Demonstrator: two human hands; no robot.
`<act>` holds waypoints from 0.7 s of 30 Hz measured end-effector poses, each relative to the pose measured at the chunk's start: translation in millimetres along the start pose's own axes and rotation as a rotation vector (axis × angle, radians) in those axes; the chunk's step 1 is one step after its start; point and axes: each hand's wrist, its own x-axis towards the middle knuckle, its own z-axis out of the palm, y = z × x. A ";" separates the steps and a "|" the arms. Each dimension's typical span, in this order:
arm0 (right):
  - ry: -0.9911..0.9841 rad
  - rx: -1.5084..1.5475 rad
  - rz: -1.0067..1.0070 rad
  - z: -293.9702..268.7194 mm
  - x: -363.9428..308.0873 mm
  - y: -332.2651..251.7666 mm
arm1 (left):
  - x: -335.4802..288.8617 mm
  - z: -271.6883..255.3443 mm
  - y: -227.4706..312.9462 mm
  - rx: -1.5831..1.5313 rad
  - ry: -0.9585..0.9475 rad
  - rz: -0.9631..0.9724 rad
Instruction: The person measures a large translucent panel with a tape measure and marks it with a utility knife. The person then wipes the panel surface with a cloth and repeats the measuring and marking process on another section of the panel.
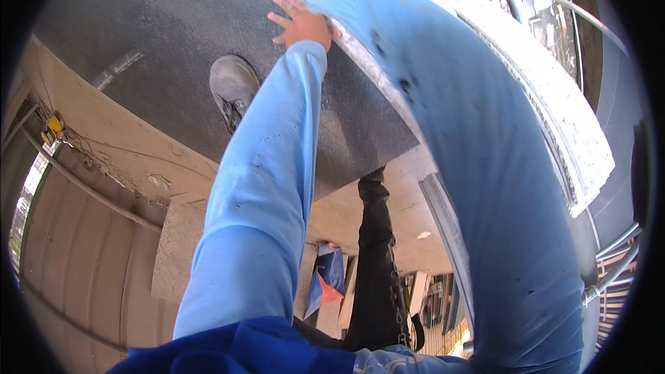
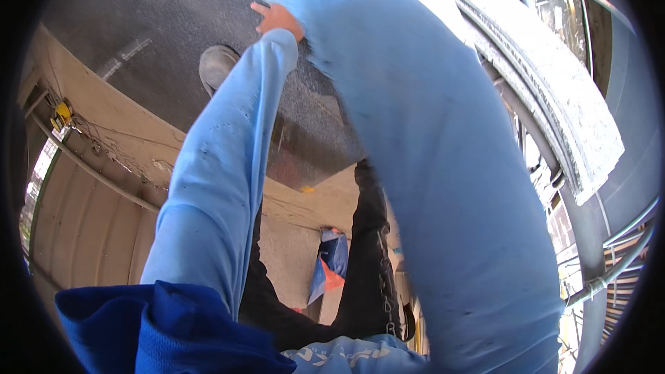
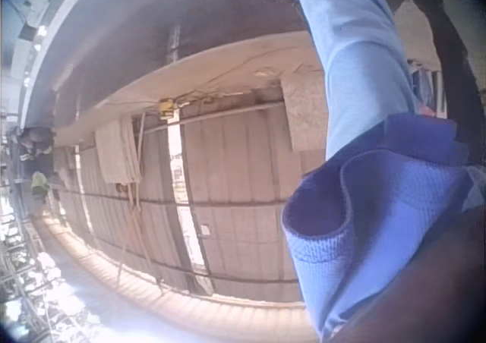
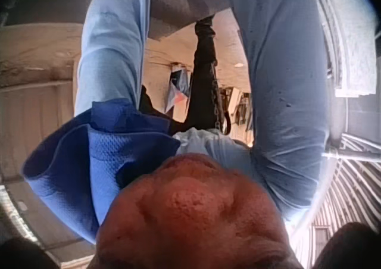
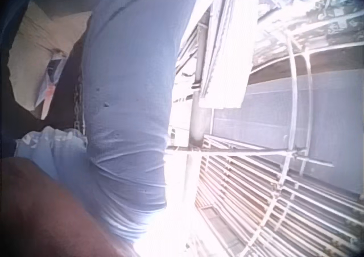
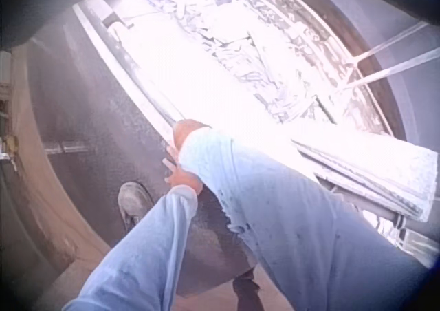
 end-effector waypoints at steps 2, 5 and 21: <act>-0.158 0.003 0.064 28.2 -74.7 41.3 | 0.5 -4.0 -0.9 -0.083 0.014 -0.055; -0.502 -0.038 0.284 107.8 -285.5 166.0 | 0.0 -0.5 1.5 -0.092 0.052 -0.013; -0.267 0.047 0.373 51.0 -280.3 76.4 | -12.3 -25.6 13.0 -0.077 -0.083 -0.118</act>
